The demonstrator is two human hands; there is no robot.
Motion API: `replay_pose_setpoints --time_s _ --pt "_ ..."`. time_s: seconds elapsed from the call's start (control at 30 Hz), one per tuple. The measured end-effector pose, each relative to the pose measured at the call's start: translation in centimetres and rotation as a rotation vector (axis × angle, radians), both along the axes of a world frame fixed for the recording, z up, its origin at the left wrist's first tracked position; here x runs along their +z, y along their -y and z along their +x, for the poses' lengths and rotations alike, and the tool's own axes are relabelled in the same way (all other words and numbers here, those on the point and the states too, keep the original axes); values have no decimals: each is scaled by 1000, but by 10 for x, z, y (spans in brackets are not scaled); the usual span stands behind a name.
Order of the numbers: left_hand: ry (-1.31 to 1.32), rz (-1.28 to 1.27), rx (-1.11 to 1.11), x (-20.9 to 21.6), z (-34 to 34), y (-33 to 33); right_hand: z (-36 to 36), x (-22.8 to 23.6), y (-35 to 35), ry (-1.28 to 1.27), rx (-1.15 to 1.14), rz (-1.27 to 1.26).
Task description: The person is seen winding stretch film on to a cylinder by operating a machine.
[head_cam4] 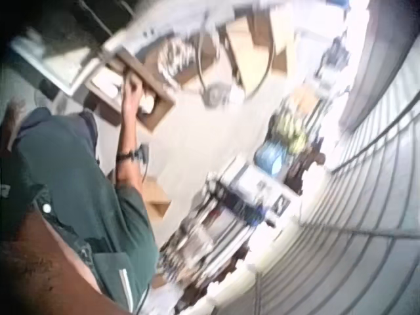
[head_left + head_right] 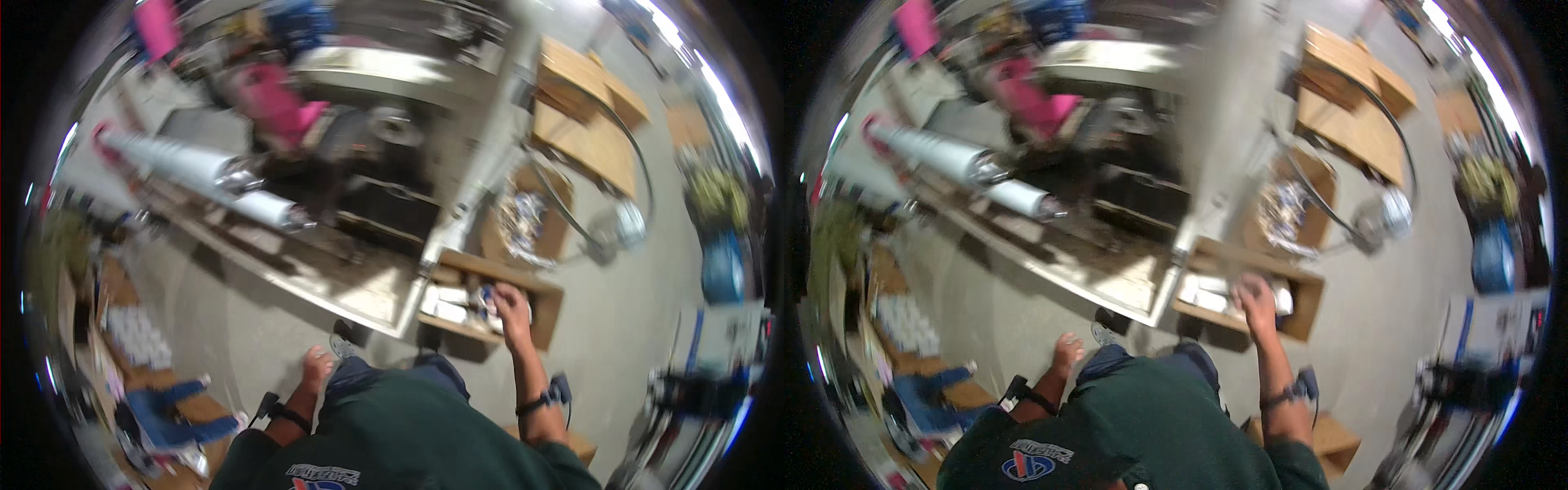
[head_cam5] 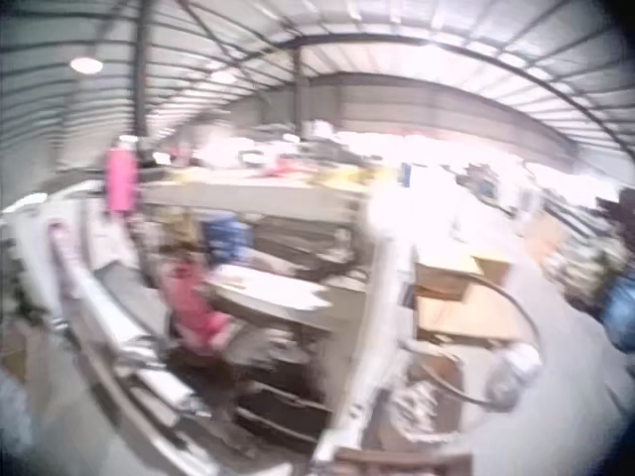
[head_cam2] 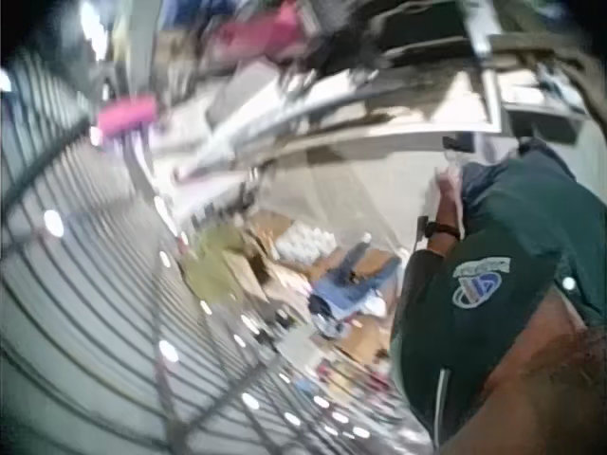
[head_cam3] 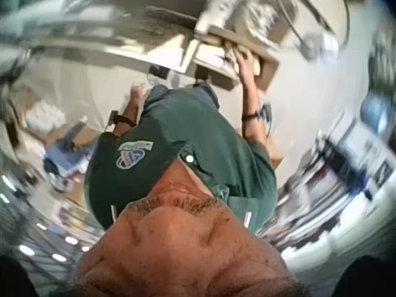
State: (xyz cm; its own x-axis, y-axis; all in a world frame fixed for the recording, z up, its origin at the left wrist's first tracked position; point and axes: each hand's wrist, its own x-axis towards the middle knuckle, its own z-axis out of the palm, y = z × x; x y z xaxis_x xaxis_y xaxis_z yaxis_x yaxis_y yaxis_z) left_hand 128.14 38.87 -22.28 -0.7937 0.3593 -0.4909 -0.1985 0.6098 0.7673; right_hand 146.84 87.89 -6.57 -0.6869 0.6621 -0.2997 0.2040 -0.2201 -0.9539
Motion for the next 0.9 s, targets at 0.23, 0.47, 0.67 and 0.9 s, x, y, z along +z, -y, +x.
replay_pose_setpoints --time_s 0.23,0.47,0.67,0.9 --pt "260 192 416 -6 -38 71 -182 62 177 -19 485 219" --pt "80 135 655 -10 -132 230 -367 180 343 -269 870 830" --pt "-146 34 787 25 -249 293 -510 206 396 -486 694 1211" --pt "-224 48 974 25 -316 358 -706 188 423 -199 578 1636"
